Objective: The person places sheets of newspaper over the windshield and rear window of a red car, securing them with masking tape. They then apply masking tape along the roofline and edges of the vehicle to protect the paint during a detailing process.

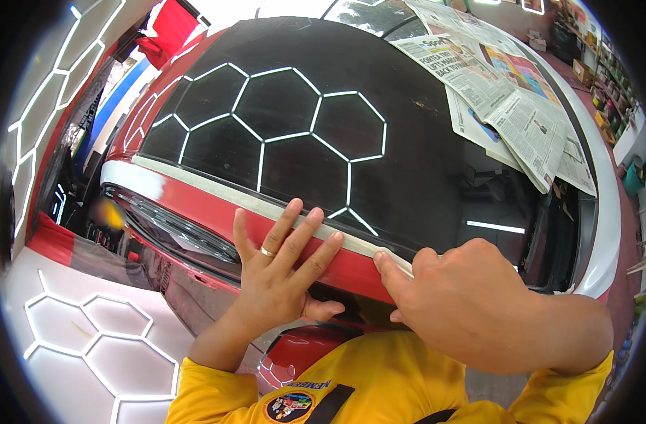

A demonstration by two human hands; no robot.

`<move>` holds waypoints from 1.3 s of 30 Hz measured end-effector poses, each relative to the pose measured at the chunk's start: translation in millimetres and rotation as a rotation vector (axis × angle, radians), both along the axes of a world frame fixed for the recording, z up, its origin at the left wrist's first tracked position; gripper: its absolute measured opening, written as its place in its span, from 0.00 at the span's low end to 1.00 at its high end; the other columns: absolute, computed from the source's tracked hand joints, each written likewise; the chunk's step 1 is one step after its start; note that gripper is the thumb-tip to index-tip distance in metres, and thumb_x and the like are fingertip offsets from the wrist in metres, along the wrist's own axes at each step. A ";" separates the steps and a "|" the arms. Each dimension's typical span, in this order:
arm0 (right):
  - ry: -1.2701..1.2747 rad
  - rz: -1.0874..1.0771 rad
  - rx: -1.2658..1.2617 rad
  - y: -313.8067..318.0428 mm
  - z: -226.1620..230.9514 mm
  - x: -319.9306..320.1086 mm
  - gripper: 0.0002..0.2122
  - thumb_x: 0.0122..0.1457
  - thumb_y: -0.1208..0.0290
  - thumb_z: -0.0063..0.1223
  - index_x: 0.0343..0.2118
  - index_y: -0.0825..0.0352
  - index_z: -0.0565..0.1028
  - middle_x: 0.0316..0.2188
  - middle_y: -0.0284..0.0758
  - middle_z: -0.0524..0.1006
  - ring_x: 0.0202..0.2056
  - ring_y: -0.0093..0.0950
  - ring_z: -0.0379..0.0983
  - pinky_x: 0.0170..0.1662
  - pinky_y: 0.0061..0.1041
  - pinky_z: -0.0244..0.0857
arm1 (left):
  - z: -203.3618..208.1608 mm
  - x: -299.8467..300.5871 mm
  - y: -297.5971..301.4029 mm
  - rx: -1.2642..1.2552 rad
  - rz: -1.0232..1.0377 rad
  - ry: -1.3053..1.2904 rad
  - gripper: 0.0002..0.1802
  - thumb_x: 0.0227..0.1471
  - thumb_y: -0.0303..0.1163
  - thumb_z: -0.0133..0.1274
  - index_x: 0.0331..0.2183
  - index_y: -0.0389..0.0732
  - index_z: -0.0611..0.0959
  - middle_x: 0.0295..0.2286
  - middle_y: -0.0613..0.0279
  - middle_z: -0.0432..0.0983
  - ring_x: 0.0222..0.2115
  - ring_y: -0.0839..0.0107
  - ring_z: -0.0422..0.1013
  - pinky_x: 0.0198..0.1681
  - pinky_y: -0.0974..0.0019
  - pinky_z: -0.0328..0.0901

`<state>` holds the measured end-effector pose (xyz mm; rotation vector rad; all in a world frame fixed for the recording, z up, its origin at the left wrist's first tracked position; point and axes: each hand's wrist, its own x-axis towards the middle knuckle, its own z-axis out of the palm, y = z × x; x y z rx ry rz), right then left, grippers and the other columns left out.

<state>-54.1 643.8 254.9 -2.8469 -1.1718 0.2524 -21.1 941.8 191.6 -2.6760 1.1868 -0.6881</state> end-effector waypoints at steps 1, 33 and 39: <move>0.004 -0.007 -0.004 -1.3 0.8 -0.7 0.29 0.70 0.51 0.55 0.64 0.71 0.74 0.28 0.38 0.80 0.24 0.32 0.82 0.24 0.31 0.72 | 1.0 0.0 -2.0 0.024 0.008 0.005 0.46 0.59 0.80 0.39 0.62 0.60 0.83 0.66 0.58 0.71 0.73 0.52 0.58 0.71 0.21 0.27; 0.256 -0.431 1.532 -48.1 -87.1 -59.4 0.12 0.64 0.72 0.65 0.47 0.68 0.78 0.42 0.35 0.83 0.44 0.22 0.77 0.53 0.26 0.70 | -38.0 -20.7 -26.7 -0.228 0.104 -0.150 0.50 0.51 0.72 0.60 0.64 0.46 0.79 0.63 0.53 0.70 0.71 0.47 0.57 0.71 0.19 0.35; -0.050 -0.490 0.967 -146.4 -99.7 -115.0 0.18 0.62 0.76 0.65 0.55 0.66 0.80 0.28 0.39 0.80 0.28 0.28 0.77 0.34 0.25 0.69 | -31.0 -24.9 -20.9 -0.118 0.186 -0.164 0.51 0.58 0.76 0.47 0.67 0.47 0.76 0.66 0.54 0.66 0.72 0.48 0.56 0.73 0.29 0.31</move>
